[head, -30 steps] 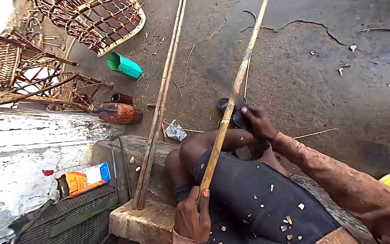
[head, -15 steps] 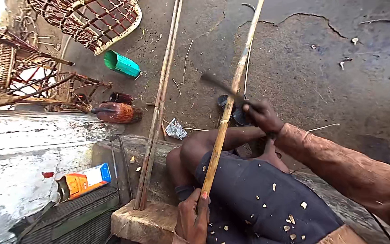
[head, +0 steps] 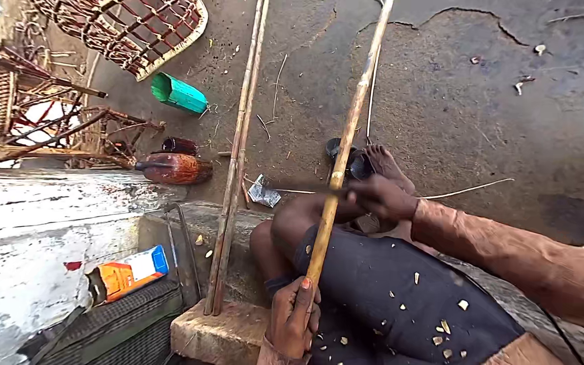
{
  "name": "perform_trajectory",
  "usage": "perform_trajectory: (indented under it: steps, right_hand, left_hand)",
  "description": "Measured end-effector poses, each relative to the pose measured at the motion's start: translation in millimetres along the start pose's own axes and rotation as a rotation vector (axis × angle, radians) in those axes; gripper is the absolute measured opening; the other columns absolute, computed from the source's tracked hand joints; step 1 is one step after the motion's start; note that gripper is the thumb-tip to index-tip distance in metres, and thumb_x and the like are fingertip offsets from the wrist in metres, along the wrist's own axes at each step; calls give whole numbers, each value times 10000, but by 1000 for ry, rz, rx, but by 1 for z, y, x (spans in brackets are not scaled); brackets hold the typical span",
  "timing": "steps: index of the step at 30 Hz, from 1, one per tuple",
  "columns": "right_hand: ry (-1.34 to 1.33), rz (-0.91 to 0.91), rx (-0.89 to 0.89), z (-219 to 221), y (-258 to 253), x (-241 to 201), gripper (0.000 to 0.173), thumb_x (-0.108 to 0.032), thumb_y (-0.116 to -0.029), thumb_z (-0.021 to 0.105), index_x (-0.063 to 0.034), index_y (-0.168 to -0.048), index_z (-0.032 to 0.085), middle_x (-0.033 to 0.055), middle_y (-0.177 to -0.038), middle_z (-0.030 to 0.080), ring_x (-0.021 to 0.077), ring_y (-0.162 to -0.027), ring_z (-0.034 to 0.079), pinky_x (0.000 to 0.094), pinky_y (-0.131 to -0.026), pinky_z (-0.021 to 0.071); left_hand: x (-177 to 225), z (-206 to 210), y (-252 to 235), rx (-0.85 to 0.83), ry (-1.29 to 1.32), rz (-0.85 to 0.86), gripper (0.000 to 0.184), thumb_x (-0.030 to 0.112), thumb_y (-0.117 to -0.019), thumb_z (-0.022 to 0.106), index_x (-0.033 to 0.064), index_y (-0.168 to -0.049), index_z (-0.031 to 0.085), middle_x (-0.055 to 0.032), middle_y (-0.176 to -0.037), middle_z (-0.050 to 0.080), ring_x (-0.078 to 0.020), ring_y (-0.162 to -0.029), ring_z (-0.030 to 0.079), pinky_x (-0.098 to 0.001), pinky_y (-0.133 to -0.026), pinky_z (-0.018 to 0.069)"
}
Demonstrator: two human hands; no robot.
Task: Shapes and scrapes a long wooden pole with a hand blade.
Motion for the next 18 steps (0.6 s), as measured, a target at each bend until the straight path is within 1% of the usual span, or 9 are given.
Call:
perform_trajectory:
  steps: [2, 4, 7, 8, 10, 13, 14, 16, 18]
  right_hand:
    - [-139, 72, 218, -8, -11, 27, 370, -303, -1065, 447, -49, -860, 621, 4, -604, 561, 101, -485, 544, 329, -463, 506]
    - [-98, 91, 118, 0, -2, -3, 370, -272, -1048, 457, -8, -897, 668, 51, -662, 598, 149, -556, 579, 384, -538, 522]
    - [55, -5, -36, 2, 10, -2, 354, -283, -1018, 454, -38, -875, 666, 54, -620, 579, 192, -540, 594, 429, -505, 502]
    - [-44, 60, 58, -3, 8, 16, 376, -289, -1041, 450, -22, -898, 673, 50, -638, 576, 165, -550, 569, 398, -530, 499]
    - [-157, 168, 228, -11, -5, 40, 398, -348, -1073, 440, -62, -868, 624, 14, -608, 552, 121, -485, 545, 353, -466, 512]
    - [1, 93, -71, 5, 8, -19, 310, -221, -1028, 498, -16, -869, 667, 72, -643, 600, 207, -586, 625, 445, -568, 536]
    - [84, 20, -137, 8, 10, -24, 312, -242, -1018, 487, -37, -844, 646, 64, -608, 572, 216, -555, 617, 447, -524, 510]
    - [-68, 68, -3, 3, 7, -4, 328, -218, -1020, 479, 10, -888, 674, 70, -625, 572, 188, -549, 578, 414, -535, 495]
    - [-263, 187, 206, -9, -12, 22, 358, -272, -1071, 439, -28, -887, 627, 17, -614, 547, 112, -491, 536, 327, -476, 504]
  left_hand:
    - [-3, 1, -4, -39, 76, -5, 424, 392, -1064, 370, 102, -880, 620, 79, -527, 530, -15, -374, 480, -181, -331, 392]
    - [-5, -3, 0, -61, 139, -31, 428, 401, -1060, 383, 110, -865, 627, 81, -529, 537, -11, -373, 486, -175, -329, 399]
    - [-5, -3, -4, -77, 178, -44, 435, 422, -1052, 398, 106, -860, 625, 75, -535, 529, -13, -367, 476, -177, -326, 402]
    - [-5, -4, -6, -90, 203, -35, 444, 433, -1055, 408, 103, -856, 629, 73, -530, 527, -12, -364, 478, -176, -323, 403]
    - [-7, 0, -11, -125, 300, -30, 450, 399, -1066, 386, 97, -848, 638, 65, -528, 531, -10, -361, 477, -174, -321, 402]
    - [-5, -2, -13, -156, 406, -85, 458, 371, -1055, 378, 96, -820, 658, 51, -542, 555, -15, -359, 491, -177, -323, 421]
    - [-5, -1, -16, -157, 411, -88, 458, 375, -1054, 376, 99, -814, 652, 50, -541, 555, -18, -357, 494, -179, -320, 425]
    - [-4, -3, -17, -170, 418, -88, 466, 392, -1055, 384, 99, -804, 646, 51, -533, 551, -21, -351, 498, -183, -316, 430]
    - [-7, -2, -21, -193, 506, -77, 471, 417, -1051, 434, 98, -791, 663, 46, -558, 564, -17, -352, 498, -181, -319, 437]
Point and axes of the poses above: each hand's wrist, its own y-axis away from the middle knuckle, its own z-axis out of the palm, x = y × z, the point moved 1 cm from there along -y, towards the middle knuckle
